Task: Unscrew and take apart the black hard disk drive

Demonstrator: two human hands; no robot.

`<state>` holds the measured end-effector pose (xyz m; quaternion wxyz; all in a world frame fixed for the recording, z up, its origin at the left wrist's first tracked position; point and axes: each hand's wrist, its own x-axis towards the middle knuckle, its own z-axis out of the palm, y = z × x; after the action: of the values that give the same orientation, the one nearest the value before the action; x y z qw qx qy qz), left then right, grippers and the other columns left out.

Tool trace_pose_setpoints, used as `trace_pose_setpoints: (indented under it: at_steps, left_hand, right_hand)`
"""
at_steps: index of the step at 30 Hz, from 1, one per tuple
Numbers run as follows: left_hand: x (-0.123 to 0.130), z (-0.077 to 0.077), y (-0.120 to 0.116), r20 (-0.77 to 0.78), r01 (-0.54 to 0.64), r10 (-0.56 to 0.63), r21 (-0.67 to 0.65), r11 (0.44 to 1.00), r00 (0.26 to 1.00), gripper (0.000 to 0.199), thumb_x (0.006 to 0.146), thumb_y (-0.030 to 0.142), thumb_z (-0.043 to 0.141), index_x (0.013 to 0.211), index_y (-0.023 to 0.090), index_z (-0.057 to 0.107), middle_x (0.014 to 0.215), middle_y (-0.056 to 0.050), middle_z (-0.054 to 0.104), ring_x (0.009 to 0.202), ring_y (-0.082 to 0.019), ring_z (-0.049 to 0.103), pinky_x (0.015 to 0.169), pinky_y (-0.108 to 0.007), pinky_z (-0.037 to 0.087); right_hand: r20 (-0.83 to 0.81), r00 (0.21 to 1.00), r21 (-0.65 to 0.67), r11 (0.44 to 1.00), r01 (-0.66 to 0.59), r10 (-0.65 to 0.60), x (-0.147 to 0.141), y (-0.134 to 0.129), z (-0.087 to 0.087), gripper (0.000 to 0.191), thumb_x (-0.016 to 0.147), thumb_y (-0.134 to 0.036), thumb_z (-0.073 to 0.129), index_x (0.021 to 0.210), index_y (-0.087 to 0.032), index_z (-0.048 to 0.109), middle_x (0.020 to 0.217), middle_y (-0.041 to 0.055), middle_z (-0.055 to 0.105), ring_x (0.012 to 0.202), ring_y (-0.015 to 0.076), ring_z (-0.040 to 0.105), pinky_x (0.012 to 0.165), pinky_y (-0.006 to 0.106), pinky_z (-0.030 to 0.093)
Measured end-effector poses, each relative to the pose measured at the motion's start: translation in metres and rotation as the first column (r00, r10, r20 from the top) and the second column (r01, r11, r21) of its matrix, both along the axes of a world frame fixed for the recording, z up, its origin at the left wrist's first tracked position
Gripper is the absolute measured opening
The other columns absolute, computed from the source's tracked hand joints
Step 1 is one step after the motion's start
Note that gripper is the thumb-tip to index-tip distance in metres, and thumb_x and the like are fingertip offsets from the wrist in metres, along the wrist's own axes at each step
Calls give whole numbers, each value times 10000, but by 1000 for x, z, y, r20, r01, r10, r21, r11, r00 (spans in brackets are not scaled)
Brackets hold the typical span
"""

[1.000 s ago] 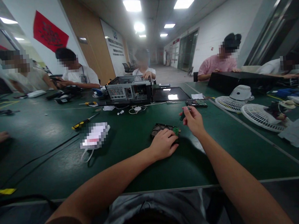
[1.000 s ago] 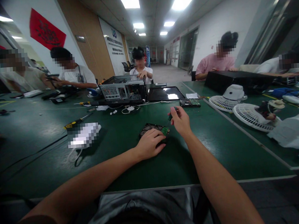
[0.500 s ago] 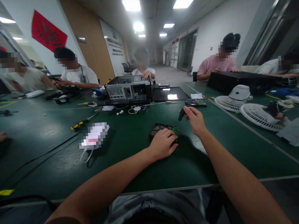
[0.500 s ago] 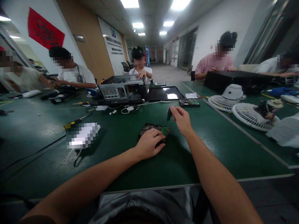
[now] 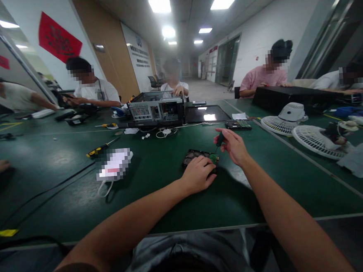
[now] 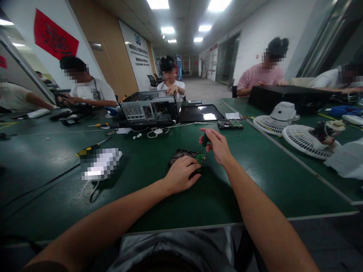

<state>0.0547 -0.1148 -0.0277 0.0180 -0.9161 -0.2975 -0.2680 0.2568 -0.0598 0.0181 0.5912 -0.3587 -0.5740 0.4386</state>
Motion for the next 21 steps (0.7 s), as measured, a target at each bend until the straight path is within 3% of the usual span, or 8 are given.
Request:
trace_pose_setpoints:
  at_steps: [6, 11, 18, 21]
  left_hand:
    - [0, -1, 0, 1, -2, 2, 12, 1000, 1000, 287, 955, 345, 648, 1191, 187, 689, 1200, -104, 669, 1139, -282, 587, 974, -440, 496]
    - [0, 0, 0, -5, -2, 2, 3, 1000, 1000, 292, 952, 348, 651, 1200, 196, 686, 1199, -104, 670, 1141, -281, 586, 980, -444, 494]
    - [0, 0, 0, -5, 2, -2, 7, 1000, 1000, 278, 951, 346, 651, 1183, 199, 690, 1189, -104, 672, 1128, -282, 591, 970, -441, 497]
    - [0, 1, -1, -9, -1, 1, 9, 1000, 1000, 278, 959, 348, 640, 1187, 196, 689, 1191, -101, 672, 1128, -282, 590, 971, -439, 496]
  right_hand:
    - [-20, 1000, -2, 1000, 14, -15, 1, 0, 0, 381, 846, -580, 725, 986, -226, 700, 977, 75, 760, 863, 211, 730, 489, 227, 481]
    - [-40, 999, -11, 1000, 21, -22, 2, 1, -2, 406, 832, -603, 737, 977, -229, 671, 956, 73, 770, 840, 213, 736, 515, 246, 518]
    - [-79, 996, -67, 997, -43, 38, 4, 8, -5, 575, 934, -706, 456, 1043, -198, 703, 967, 111, 762, 869, 237, 738, 520, 279, 528]
    - [-75, 997, -72, 997, -33, 28, 5, 10, -7, 537, 932, -669, 491, 1068, -196, 708, 963, 112, 761, 874, 243, 735, 520, 280, 521]
